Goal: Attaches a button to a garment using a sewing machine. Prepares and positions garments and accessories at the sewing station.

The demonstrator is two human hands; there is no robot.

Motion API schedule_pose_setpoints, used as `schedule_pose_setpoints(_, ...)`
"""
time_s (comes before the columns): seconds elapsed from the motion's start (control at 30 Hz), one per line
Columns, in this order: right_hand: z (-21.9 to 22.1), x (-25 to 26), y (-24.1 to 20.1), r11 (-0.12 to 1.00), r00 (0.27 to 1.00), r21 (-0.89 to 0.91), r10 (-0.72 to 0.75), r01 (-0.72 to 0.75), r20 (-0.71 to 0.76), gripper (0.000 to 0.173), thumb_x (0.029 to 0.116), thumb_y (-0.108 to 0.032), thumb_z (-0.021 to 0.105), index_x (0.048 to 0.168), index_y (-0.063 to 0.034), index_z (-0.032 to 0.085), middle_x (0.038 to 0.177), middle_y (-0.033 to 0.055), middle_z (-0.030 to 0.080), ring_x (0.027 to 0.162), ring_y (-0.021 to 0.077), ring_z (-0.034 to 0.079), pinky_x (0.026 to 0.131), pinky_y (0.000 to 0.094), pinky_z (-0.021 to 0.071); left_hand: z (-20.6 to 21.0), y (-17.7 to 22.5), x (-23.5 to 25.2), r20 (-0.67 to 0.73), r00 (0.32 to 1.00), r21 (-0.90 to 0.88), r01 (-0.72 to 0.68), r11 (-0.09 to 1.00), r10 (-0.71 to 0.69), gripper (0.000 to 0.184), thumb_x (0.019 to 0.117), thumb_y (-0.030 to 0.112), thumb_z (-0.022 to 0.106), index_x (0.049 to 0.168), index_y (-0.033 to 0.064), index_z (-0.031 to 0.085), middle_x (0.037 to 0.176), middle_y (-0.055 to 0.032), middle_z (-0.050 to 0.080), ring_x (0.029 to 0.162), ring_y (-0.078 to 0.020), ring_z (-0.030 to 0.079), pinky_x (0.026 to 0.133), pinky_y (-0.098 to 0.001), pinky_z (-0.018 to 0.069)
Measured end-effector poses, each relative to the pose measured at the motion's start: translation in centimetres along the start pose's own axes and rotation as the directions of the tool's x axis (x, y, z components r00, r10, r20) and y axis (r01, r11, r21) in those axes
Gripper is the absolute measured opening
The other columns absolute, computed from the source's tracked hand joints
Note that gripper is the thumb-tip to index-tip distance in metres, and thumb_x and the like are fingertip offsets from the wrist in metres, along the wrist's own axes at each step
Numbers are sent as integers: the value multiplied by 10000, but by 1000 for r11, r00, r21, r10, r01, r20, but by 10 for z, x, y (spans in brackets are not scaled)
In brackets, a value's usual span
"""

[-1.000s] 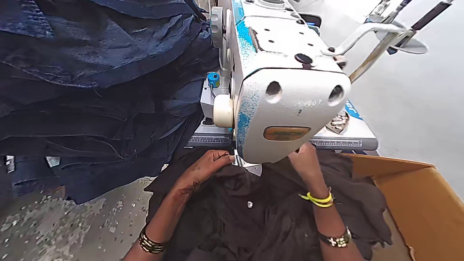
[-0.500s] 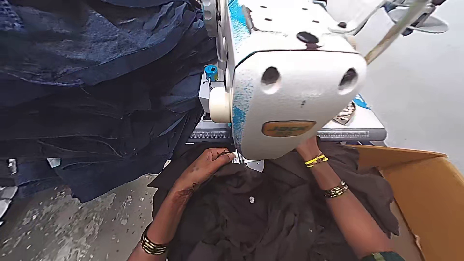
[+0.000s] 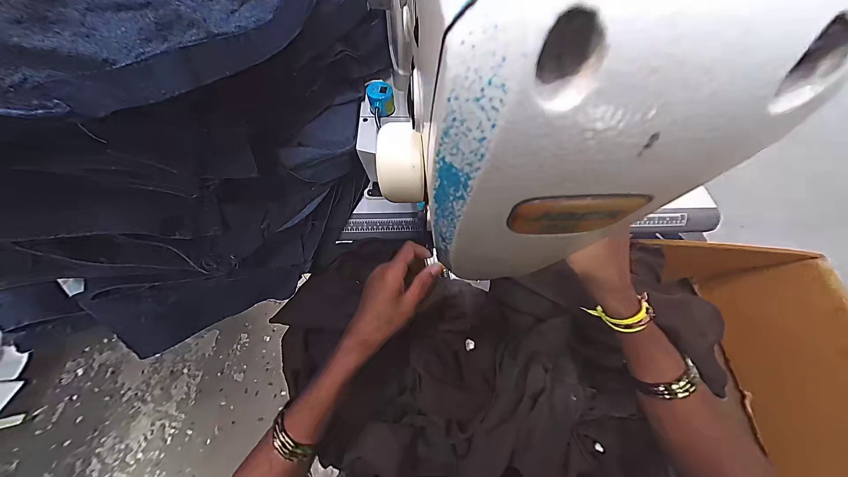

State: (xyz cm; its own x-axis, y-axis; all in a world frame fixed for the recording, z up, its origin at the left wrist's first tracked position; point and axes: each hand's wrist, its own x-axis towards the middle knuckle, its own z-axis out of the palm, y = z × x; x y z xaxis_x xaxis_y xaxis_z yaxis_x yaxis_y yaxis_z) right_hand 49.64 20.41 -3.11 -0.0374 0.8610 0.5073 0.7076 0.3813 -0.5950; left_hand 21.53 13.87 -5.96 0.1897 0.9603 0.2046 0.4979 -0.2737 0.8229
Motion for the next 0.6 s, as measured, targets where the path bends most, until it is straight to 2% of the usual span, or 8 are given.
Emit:
schedule_pose_setpoints(0.07,6,-4,-11,974,975,-57,-220,218,-25,151,901,-137,734,881,13,720,804,119,692,716,178,660,660,319,541,5,2,-31,-24,972,156,-228,961,234,338,1060,330,514,964,30,635,700,-58,621,608,-119,608,570,-283,517)
schedule_pose_setpoints(0.13,13,-12,-23,861,865,-151,-499,486,-59,168,919,-175,672,802,-56,652,728,93,647,698,200,655,618,315,525,-22,-7,-53,-133,952,371,-211,905,276,332,1055,309,506,901,45,636,704,-84,633,628,-156,639,572,-320,533)
schedule_pose_setpoints(0.17,16,-19,-28,783,790,-152,-612,603,-23,174,955,-179,640,819,-70,654,726,87,656,703,204,659,638,312,536,-45,-16,-57,-231,953,454,-72,888,195,355,1045,289,503,952,-23,648,775,-158,667,697,-221,672,626,-387,550)
schedule_pose_setpoints(0.23,27,-27,-44,624,636,-134,-767,770,83,195,1021,-132,560,866,-74,663,713,73,659,682,213,641,631,321,501,-87,-47,-54,-318,948,516,187,836,-16,445,1009,268,477,1275,-80,559,1082,-292,669,999,-445,666,844,-631,508)
schedule_pose_setpoints(0.3,32,-20,-58,624,642,-152,-756,766,130,171,930,-111,607,787,-91,699,697,70,670,696,226,670,627,342,513,-98,-56,-50,-296,952,514,222,828,-72,562,984,279,488,1454,-27,459,1321,-315,581,1249,-538,525,1016,-706,388)
schedule_pose_setpoints(0.37,29,-18,-62,660,680,-163,-717,733,154,156,883,-86,640,739,-91,701,686,74,665,723,239,678,622,353,498,-83,-40,-51,-240,970,487,102,868,21,508,1038,347,493,1394,-13,544,1342,-294,577,1275,-480,517,1041,-639,391)
schedule_pose_setpoints(0.47,22,-24,-55,713,720,-95,-687,694,103,155,919,-91,648,779,-53,701,698,81,662,697,230,657,584,335,480,-49,-14,-61,-89,992,317,-55,947,87,389,1072,335,464,1181,49,704,1180,-155,688,1152,-279,613,990,-480,465)
schedule_pose_setpoints(0.6,11,-34,-48,827,819,1,-556,562,144,97,913,-111,685,874,-30,722,778,88,682,724,213,664,611,331,528,9,15,-69,192,977,121,-121,985,96,502,1049,540,438,1195,145,712,1113,-18,723,1062,-154,652,929,-390,520)
